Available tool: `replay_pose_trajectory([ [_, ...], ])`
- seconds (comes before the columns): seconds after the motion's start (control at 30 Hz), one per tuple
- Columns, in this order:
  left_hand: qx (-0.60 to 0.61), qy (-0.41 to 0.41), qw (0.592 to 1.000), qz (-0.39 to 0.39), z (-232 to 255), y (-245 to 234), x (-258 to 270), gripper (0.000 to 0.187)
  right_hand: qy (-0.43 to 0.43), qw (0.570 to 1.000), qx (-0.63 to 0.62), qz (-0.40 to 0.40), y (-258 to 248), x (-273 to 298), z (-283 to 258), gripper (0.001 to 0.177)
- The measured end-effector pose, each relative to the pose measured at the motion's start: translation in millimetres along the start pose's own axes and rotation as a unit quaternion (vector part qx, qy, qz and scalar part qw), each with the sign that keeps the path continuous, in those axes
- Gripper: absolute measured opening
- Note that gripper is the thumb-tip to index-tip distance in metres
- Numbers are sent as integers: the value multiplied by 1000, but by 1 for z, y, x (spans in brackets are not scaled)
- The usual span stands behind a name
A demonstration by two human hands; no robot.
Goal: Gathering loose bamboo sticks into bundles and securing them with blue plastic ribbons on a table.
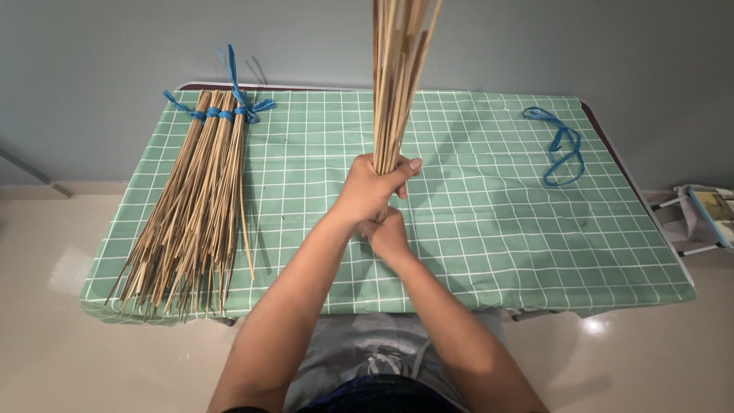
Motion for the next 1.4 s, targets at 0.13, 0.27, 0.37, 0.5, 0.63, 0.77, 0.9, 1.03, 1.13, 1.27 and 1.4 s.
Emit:
replay_pose_trajectory([
  [0.13, 8, 3, 1000, -5, 12, -1, 3, 24, 5, 1000, -12, -3, 4, -5, -6, 19],
  [0.27, 8, 6, 1000, -6, 2, 2, 1, 28, 35, 999, -35, -4, 9, -4, -5, 16],
  [0.37, 0, -20, 1000, -1, -3, -1, -1, 25, 43, 998, -50, -9, 14, -9, -8, 15],
  [0.5, -29, -53, 998, -13, -35, 3, -3, 21, 72, 995, -74, -10, 20, -9, -8, 13],
  [0.63, -83, -44, 995, -24, -55, 2, -7, 20, 76, 993, -91, -9, 21, -14, -16, 12],
  [0.77, -133, -40, 990, -5, -49, -8, -14, 27, 107, 988, -115, -7, 24, -19, -14, 12],
  [0.9, -301, 14, 952, -49, -1, -13, 0, 44, 126, 982, -140, -4, 16, -9, -16, 12],
  [1.03, -199, 25, 972, -126, 24, 3, 30, 40, 131, 979, -154, 4, 1, 9, -34, 13],
  [1.13, -106, -15, 981, -164, 10, 15, 38, 38, 167, 965, -201, -20, 9, 27, -62, 12],
  [1.27, -101, -10, 982, -161, -13, 26, 23, 44, 172, 955, -238, -47, -6, 33, -48, 15],
  [1.4, -35, -42, 997, -49, -25, 9, 7, 45, 132, 960, -166, -180, -17, 41, -80, 60],
])
Point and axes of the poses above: each hand's wrist, its own x-axis away from the middle knuckle, its own y-axis out of the palm, z = x × y, the point moved 9 cm from there along -x, towards the middle knuckle, and after that the axes turned 14 degrees about -x, right-handed, at the moved point
